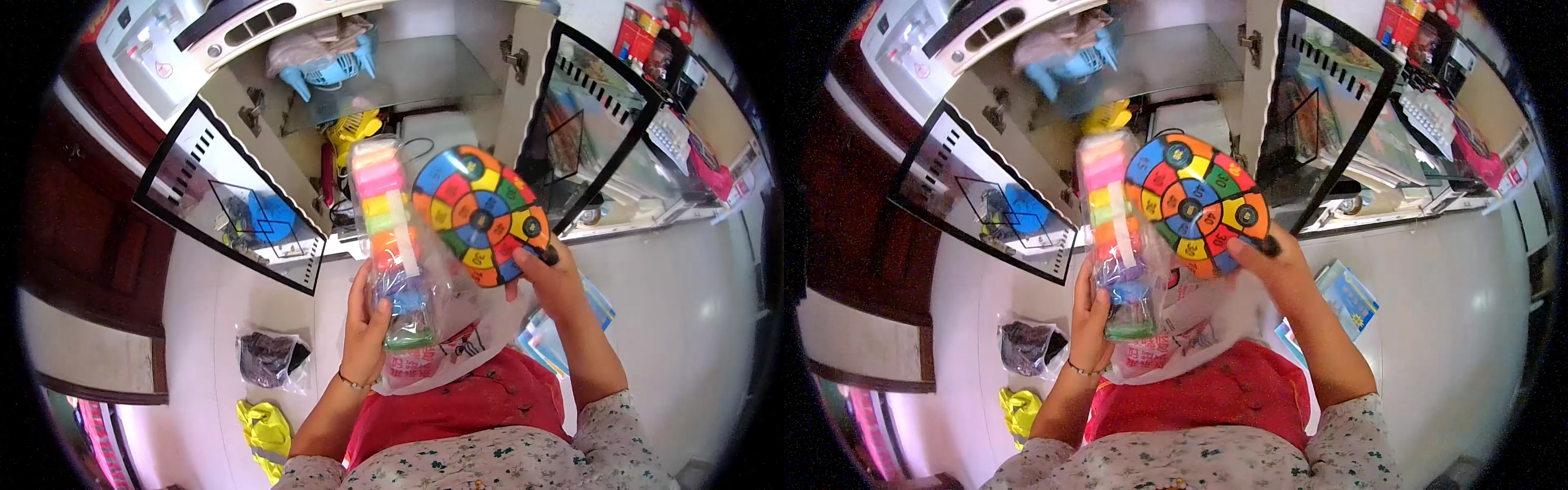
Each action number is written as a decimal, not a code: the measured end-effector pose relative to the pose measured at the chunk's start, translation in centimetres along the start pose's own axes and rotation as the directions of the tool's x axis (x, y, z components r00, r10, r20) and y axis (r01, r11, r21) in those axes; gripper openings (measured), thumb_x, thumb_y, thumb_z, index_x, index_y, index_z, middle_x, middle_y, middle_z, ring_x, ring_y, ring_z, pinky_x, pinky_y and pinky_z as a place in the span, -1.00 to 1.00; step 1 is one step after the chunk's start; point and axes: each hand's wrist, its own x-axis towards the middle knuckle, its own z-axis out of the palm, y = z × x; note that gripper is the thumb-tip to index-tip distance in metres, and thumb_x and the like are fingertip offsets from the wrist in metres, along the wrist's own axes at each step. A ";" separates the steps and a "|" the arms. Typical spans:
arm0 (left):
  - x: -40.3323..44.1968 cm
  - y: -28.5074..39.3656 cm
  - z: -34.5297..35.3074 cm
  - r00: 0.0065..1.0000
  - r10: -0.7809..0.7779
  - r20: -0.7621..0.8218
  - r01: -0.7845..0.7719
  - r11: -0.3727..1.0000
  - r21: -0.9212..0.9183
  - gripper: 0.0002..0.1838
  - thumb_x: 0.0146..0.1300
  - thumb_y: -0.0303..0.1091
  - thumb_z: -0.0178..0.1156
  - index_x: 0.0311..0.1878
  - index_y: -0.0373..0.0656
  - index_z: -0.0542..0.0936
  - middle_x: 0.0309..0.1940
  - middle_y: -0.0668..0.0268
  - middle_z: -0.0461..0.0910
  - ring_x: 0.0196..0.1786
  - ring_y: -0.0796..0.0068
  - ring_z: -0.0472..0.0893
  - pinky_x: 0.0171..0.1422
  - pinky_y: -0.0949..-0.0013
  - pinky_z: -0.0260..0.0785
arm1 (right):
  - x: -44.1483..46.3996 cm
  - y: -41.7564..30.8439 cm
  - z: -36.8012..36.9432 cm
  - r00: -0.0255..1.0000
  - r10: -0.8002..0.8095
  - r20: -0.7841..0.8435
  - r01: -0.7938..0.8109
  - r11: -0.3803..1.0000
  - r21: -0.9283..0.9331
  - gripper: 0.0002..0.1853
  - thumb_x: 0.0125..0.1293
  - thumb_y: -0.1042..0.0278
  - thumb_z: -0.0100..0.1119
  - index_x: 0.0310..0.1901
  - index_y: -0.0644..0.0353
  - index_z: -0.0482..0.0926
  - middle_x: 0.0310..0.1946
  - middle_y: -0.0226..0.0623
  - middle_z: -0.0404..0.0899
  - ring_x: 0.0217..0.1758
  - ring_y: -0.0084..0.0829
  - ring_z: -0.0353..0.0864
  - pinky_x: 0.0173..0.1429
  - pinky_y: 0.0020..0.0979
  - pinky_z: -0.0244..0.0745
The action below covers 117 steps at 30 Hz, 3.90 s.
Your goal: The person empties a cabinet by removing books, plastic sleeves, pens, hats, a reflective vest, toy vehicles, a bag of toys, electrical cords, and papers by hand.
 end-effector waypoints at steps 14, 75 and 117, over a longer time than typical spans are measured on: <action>-0.2 -0.3 0.0 0.993 -0.013 0.117 0.007 0.999 0.045 -0.33 0.29 -0.30 0.06 0.38 -0.22 0.01 0.37 0.16 0.02 0.42 0.30 0.03 0.45 0.30 -0.17 | 2.4 -4.1 -0.4 0.817 0.359 0.451 -0.242 0.924 -0.296 -0.70 0.13 0.48 0.16 -0.06 0.30 0.50 -0.21 -0.43 0.58 -0.14 -0.62 0.50 -0.01 -0.52 0.41; -5.4 -4.1 -38.6 0.249 -0.170 -0.954 0.169 0.977 -0.130 -0.08 0.12 0.03 0.21 0.38 -0.09 -0.09 0.29 0.14 0.15 0.21 0.17 0.31 0.06 -0.11 0.31 | -2.2 3.9 8.8 0.403 0.504 0.764 0.476 0.597 -0.645 -0.45 0.11 0.21 0.26 0.13 0.21 0.37 -0.03 -0.06 0.49 0.02 -0.07 0.48 0.09 -0.23 0.36; -0.2 3.6 -1.7 0.800 -0.205 0.564 -0.511 0.261 0.819 -0.77 0.07 -0.42 0.16 -0.16 -0.22 0.48 -0.08 0.10 0.48 0.00 0.08 0.47 0.17 0.11 0.25 | 0.9 3.1 3.5 0.968 0.107 0.227 0.006 0.894 -0.449 -0.94 0.16 0.43 0.09 -0.36 0.17 0.44 -0.43 -0.45 0.46 -0.40 -0.54 0.45 -0.28 -0.52 0.35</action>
